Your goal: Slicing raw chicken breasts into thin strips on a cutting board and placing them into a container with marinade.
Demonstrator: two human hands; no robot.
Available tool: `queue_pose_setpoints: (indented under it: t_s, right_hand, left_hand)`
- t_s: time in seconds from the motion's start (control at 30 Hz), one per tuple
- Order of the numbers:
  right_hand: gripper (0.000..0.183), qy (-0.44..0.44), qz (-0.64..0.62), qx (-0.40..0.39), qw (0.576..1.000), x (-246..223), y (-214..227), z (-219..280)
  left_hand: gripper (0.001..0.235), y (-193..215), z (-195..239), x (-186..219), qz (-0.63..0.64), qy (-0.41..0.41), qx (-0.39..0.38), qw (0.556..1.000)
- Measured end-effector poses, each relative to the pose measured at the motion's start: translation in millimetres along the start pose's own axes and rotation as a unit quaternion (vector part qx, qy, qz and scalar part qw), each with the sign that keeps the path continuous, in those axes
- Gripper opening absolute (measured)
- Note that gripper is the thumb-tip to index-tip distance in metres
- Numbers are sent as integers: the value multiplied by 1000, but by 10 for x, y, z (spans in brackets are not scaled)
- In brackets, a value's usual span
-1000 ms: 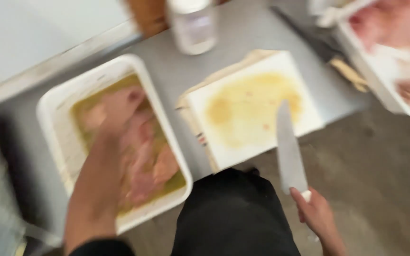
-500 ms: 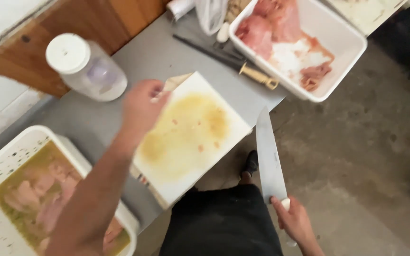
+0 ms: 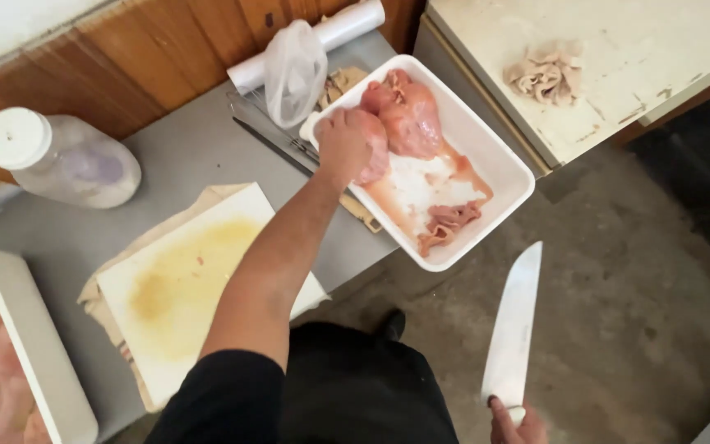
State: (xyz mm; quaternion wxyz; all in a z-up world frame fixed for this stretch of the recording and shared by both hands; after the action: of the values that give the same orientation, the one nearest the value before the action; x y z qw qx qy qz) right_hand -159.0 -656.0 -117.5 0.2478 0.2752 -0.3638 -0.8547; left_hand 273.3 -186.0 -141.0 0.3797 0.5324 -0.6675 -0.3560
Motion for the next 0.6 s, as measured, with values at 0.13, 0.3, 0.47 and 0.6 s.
queue_pose_setpoints:
  t_s: [0.13, 0.3, 0.47, 0.6]
  right_hand:
    - [33, 12, -148, -14, 989, -174, 310, -261]
    - [40, 12, -131, -29, 991, -644, 679, -158]
    - [46, -4, -101, -27, 995, -780, 731, -277]
    - [35, -3, -219, 2, 976, -675, 542, -514]
  left_hand:
    - [66, 163, -228, -29, 11, 179, -94, 979]
    - [85, 415, -417, 190, -17, 223, -272, 936]
    - [23, 592, -276, 550, -112, -3, -68, 991]
    - [73, 865, -513, 713, -123, 8, -73, 990]
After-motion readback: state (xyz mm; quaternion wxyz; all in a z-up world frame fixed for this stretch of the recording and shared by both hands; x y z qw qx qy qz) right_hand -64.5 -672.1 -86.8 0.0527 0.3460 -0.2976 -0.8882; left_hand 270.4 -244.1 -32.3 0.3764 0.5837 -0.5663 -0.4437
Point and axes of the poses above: each hand's wrist, its own z-axis away from the middle knuckle, its own y-axis out of the back of the hand, x = y × z, the point moved 2 cm from there along -z, towards the middle knuckle, and after that the axes turned 8 degrees about z, right-handed, at the moved point
